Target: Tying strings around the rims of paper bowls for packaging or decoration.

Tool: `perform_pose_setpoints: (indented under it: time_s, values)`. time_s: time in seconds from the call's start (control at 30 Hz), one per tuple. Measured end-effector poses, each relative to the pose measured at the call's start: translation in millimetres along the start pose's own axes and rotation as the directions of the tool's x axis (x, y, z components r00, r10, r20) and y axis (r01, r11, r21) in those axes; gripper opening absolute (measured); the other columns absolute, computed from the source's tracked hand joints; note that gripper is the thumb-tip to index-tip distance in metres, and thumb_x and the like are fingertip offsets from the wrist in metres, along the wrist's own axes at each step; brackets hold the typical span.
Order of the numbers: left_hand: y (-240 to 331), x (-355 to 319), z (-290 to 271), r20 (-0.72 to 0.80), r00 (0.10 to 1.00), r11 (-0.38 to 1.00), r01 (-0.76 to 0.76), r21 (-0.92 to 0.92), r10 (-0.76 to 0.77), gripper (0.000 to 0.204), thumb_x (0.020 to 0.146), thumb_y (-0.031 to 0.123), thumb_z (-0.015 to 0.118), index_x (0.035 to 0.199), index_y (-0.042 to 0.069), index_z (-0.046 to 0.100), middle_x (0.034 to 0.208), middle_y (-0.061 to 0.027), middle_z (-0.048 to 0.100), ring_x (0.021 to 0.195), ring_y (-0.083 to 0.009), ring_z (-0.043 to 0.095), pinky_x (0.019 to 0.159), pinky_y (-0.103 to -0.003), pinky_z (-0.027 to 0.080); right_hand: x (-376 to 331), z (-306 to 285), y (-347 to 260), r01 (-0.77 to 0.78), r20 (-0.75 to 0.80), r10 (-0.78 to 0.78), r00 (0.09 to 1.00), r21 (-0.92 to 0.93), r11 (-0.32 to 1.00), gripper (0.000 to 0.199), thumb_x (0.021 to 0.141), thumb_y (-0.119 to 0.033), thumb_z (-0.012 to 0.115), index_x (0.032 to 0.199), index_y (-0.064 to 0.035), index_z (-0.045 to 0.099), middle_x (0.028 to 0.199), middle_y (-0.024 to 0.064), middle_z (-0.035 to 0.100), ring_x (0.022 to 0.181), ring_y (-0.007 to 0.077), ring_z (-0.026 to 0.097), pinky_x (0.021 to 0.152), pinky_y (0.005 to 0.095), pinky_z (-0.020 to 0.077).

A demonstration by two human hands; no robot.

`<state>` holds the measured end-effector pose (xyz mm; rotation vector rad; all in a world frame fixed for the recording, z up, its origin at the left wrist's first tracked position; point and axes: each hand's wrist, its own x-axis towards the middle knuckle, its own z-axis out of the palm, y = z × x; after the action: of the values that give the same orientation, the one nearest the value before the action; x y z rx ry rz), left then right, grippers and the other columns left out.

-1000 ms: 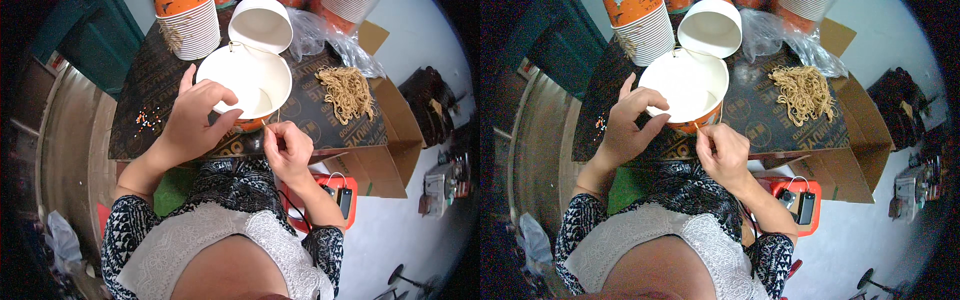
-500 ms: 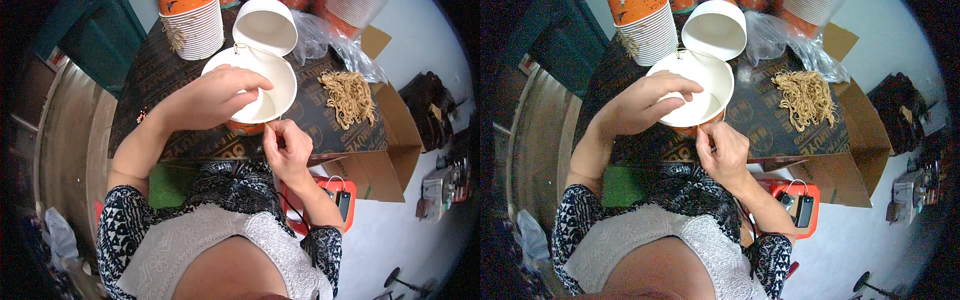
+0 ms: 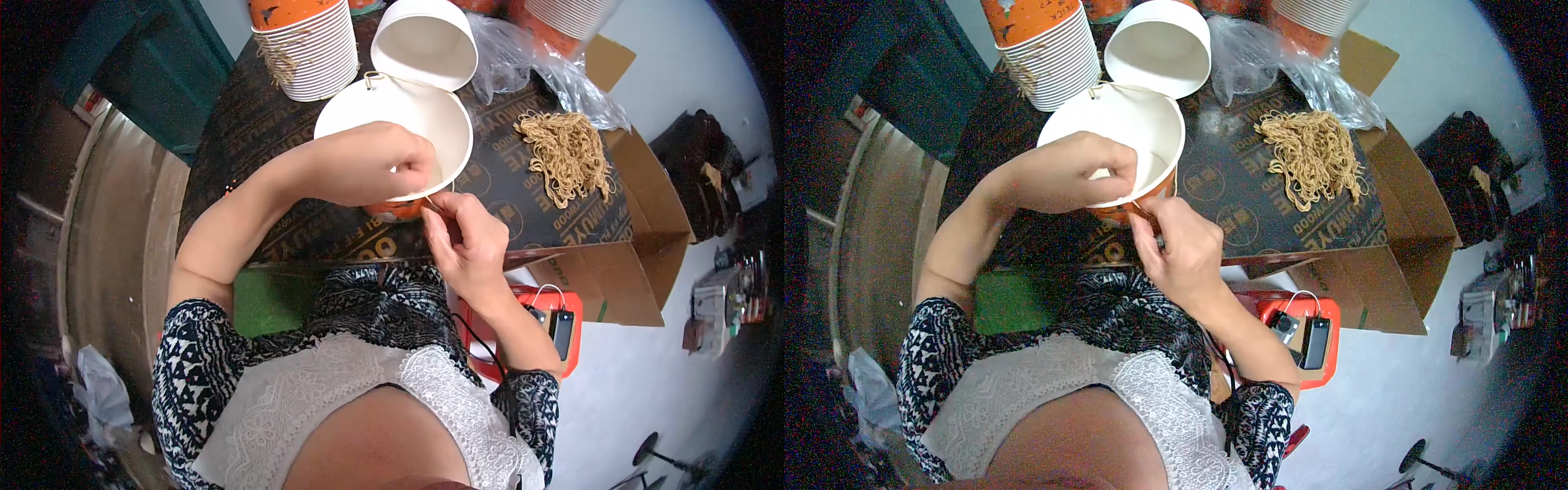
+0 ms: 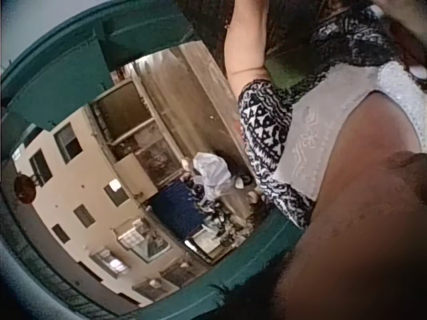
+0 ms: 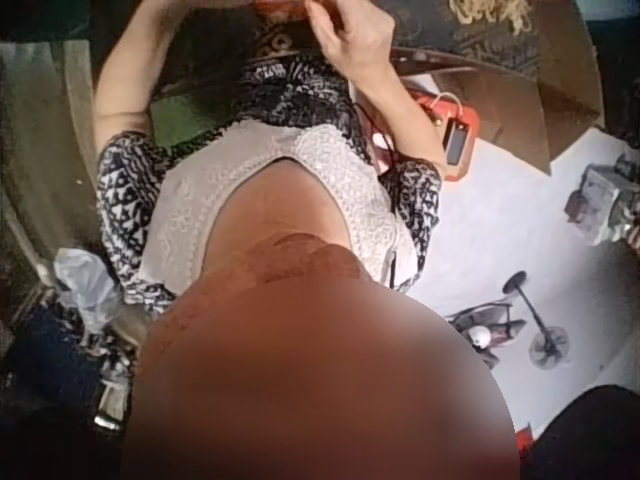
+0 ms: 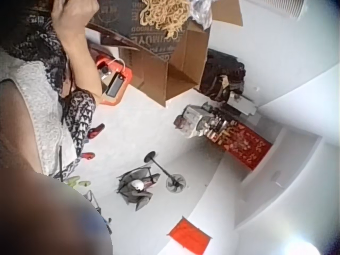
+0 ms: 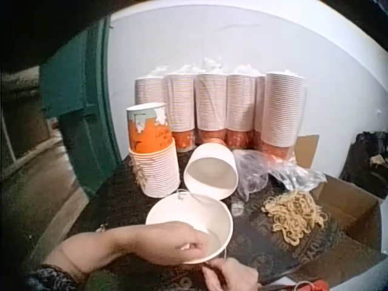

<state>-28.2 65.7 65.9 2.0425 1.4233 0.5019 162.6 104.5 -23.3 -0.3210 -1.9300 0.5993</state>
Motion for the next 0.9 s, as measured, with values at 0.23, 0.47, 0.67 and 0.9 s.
perform_pose_setpoints:
  time_s: [0.23,0.47,0.67,0.9]
  values:
    - [11.2,-12.5,5.3,-0.194,0.944,0.926,0.197,-0.323,-0.268,0.014,0.087,0.011,0.060,0.078,0.000,0.058,0.080,-0.0048,0.066,0.073,-0.0064,0.053,0.066,-0.022,0.044,-2.6,-14.2,3.0,-0.037,0.120,0.044,0.992,-0.065,0.997,0.011,0.079,0.001,0.069,0.086,-0.0009,0.062,0.074,0.0124,0.060,0.059,0.0282,0.061,0.052,0.0357,0.0485]
    - [18.7,-3.8,6.9,-0.176,0.958,0.747,0.054,-0.663,-0.225,0.010,0.084,0.007,0.061,0.077,0.000,0.061,0.078,-0.0069,0.067,0.060,-0.0034,0.049,0.053,-0.018,0.038,1.3,-14.5,3.4,-0.043,0.144,0.050,0.988,-0.054,0.998,0.007,0.082,0.002,0.066,0.087,-0.0004,0.062,0.074,0.0124,0.060,0.060,0.0258,0.060,0.055,0.0327,0.0471]
    - [12.3,-1.9,4.9,-0.108,0.971,0.761,0.096,-0.641,-0.213,0.009,0.082,0.006,0.063,0.079,-0.003,0.065,0.075,-0.0068,0.066,0.059,-0.0062,0.051,0.054,-0.020,0.041,27.4,-58.1,2.9,-0.111,0.082,0.111,0.990,0.006,0.994,0.013,0.086,0.004,0.059,0.098,0.0008,0.064,0.081,0.0122,0.064,0.066,0.0193,0.062,0.060,0.0292,0.0488]
    - [9.1,4.1,5.2,-0.035,0.983,0.734,0.112,-0.670,-0.182,0.010,0.081,0.005,0.066,0.086,-0.004,0.067,0.075,-0.0053,0.066,0.065,-0.0082,0.058,0.061,-0.021,0.047,51.2,-60.1,-8.5,-0.041,0.176,0.020,0.984,0.121,0.992,0.016,0.086,0.006,0.058,0.100,0.0014,0.062,0.083,0.0127,0.060,0.073,0.0219,0.062,0.066,0.0296,0.0487]
